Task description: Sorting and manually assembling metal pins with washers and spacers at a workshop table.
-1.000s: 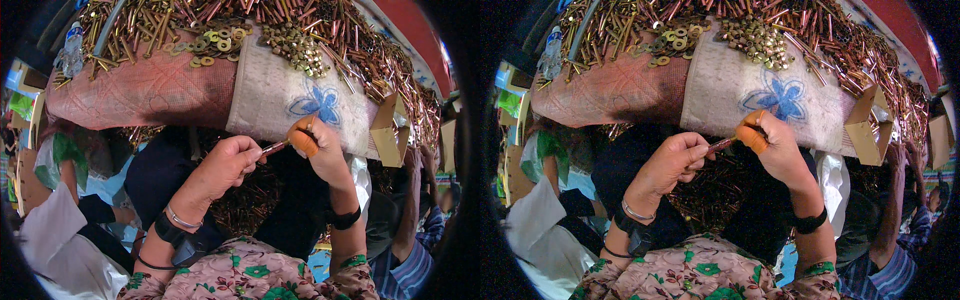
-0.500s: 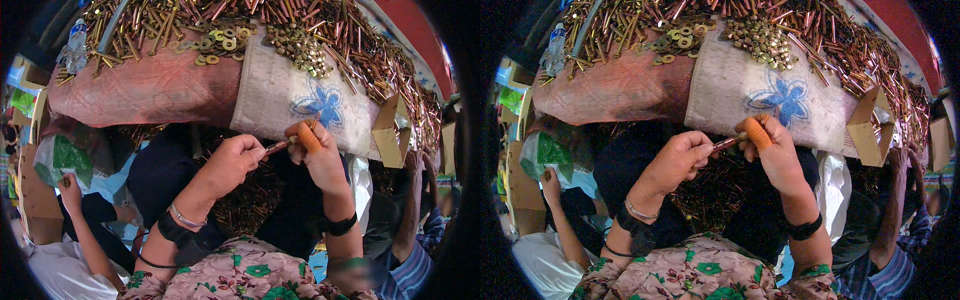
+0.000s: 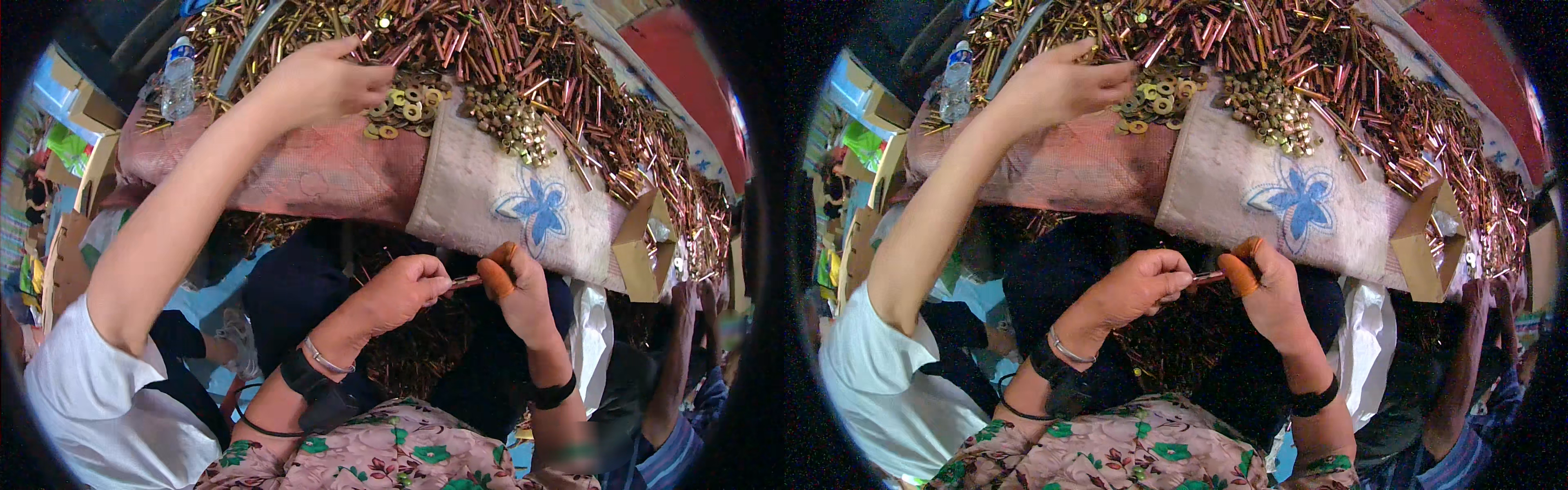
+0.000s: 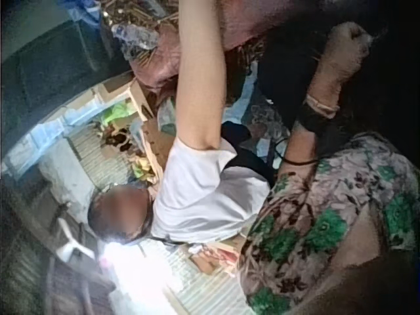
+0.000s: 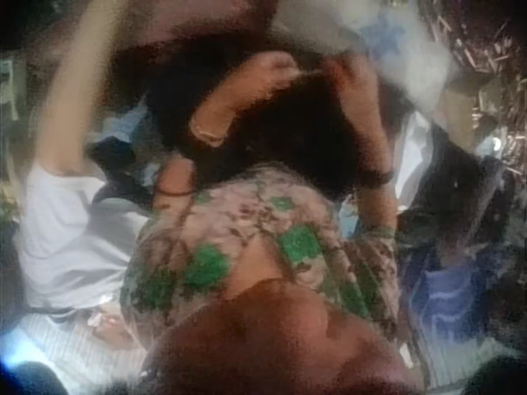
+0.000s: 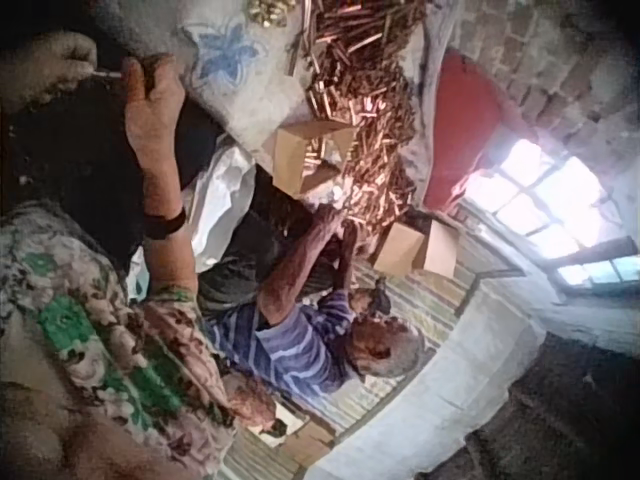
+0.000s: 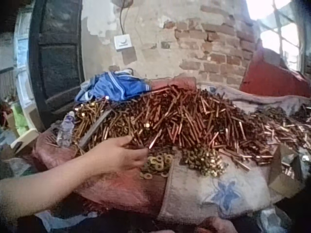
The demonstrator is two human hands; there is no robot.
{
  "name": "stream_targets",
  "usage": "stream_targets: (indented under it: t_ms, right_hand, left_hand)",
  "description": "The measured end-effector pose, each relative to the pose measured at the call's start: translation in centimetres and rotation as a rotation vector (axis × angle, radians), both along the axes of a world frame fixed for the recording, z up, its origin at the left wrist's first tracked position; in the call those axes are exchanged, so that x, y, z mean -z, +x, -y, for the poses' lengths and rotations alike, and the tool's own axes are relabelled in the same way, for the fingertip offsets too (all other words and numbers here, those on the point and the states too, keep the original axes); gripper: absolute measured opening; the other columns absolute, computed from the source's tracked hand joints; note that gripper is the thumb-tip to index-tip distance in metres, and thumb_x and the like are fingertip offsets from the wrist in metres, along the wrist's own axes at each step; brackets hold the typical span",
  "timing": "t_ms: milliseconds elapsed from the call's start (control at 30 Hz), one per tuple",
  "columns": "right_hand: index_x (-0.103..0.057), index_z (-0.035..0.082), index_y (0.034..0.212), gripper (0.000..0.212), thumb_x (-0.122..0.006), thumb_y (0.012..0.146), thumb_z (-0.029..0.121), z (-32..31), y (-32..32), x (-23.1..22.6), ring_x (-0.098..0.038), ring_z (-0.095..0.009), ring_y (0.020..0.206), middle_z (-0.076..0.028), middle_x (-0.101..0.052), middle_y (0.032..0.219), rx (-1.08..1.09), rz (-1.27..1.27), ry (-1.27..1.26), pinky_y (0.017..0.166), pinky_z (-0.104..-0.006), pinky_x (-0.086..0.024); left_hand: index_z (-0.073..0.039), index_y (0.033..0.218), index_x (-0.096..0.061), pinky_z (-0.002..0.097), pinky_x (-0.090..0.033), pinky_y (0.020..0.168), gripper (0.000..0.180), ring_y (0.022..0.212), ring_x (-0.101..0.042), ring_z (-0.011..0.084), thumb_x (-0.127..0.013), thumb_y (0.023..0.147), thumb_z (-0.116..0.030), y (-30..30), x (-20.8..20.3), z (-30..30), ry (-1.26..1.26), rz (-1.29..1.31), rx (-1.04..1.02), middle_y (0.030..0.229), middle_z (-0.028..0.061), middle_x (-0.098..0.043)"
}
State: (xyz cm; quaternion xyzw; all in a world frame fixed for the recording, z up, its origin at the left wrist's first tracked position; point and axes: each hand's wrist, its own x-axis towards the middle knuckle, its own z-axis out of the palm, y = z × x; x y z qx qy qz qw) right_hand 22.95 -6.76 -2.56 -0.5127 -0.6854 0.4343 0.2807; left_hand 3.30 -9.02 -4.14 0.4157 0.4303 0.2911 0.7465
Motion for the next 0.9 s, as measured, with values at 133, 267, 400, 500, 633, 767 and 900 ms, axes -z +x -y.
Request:
stream_targets:
  t_ms: [133, 267, 400, 500, 633, 767, 900]
  right_hand:
    - [-0.052, 0.002, 0.086, 0.008, -0.053, 0.086, 0.010, 0.7, -2.4, -1.2, -0.047, -0.006, 0.054, -0.001, -0.053, 0.066, 0.039, -0.336, -0.134, 0.048, -0.0200, -0.037]
    - [-0.053, 0.001, 0.090, 0.009, -0.054, 0.087, 0.009, 0.8, -1.4, -1.1, -0.047, -0.007, 0.056, -0.001, -0.053, 0.067, 0.037, -0.129, -0.195, 0.050, -0.0206, -0.039]
    - [-0.053, -0.001, 0.092, 0.011, -0.055, 0.087, 0.009, 0.8, -1.4, -0.8, -0.047, -0.007, 0.056, -0.002, -0.055, 0.069, 0.075, -0.234, -0.306, 0.050, -0.0215, -0.039]
    - [-0.053, 0.000, 0.092, 0.013, -0.056, 0.087, 0.011, 0.9, -1.8, 0.2, -0.047, -0.007, 0.056, -0.002, -0.055, 0.069, 0.061, -0.378, -0.264, 0.049, -0.0214, -0.038]
    - [-0.052, 0.001, 0.092, 0.013, -0.057, 0.086, 0.011, 0.5, -1.3, 0.8, -0.046, -0.007, 0.057, -0.001, -0.054, 0.069, 0.011, -0.071, -0.074, 0.051, -0.0209, -0.038]
    - [-0.052, 0.003, 0.089, 0.012, -0.053, 0.089, 0.015, 1.0, -2.2, 0.2, -0.043, -0.006, 0.055, 0.002, -0.049, 0.067, 0.058, -0.278, -0.203, 0.049, -0.0197, -0.035]
    - [-0.052, 0.003, 0.086, 0.012, -0.054, 0.088, 0.015, 0.9, -2.0, 0.6, -0.043, -0.006, 0.055, 0.002, -0.049, 0.067, 0.017, -0.113, -0.171, 0.048, -0.0199, -0.034]
  left_hand:
    - [-0.003, 0.080, -0.055, 0.0198, -0.032, 0.049, 0.016, 0.056, -0.039, 0.0043, -0.052, 0.086, -0.017, -1.1, -2.2, 1.1, 0.026, -0.126, -0.095, 0.062, -0.0033, -0.045]
    - [-0.004, 0.081, -0.055, 0.0188, -0.031, 0.046, 0.016, 0.054, -0.037, 0.0036, -0.051, 0.087, -0.018, -1.2, -0.9, 0.9, -0.009, -0.090, -0.071, 0.062, -0.0043, -0.044]
    - [-0.005, 0.082, -0.055, 0.0178, -0.029, 0.044, 0.015, 0.052, -0.035, 0.0029, -0.051, 0.087, -0.019, -1.6, -1.0, 1.2, -0.018, -0.085, -0.068, 0.062, -0.0053, -0.043]
    - [-0.006, 0.083, -0.055, 0.0170, -0.028, 0.042, 0.015, 0.051, -0.034, 0.0023, -0.051, 0.088, -0.020, -1.9, -0.8, 1.3, -0.027, -0.092, -0.078, 0.062, -0.0061, -0.042]
    - [-0.007, 0.083, -0.055, 0.0164, -0.027, 0.042, 0.015, 0.051, -0.034, 0.0020, -0.051, 0.088, -0.021, -1.7, -0.4, 1.5, 0.016, -0.053, -0.078, 0.062, -0.0060, -0.042]
    - [-0.006, 0.083, -0.054, 0.0162, -0.027, 0.042, 0.015, 0.052, -0.034, 0.0020, -0.051, 0.088, -0.020, -1.8, -0.6, 1.6, 0.033, -0.092, -0.085, 0.063, -0.0055, -0.042]
    - [-0.006, 0.082, -0.054, 0.0163, -0.026, 0.041, 0.014, 0.051, -0.034, 0.0020, -0.051, 0.088, -0.019, -2.0, -0.4, 1.7, 0.024, -0.069, -0.096, 0.063, -0.0053, -0.042]
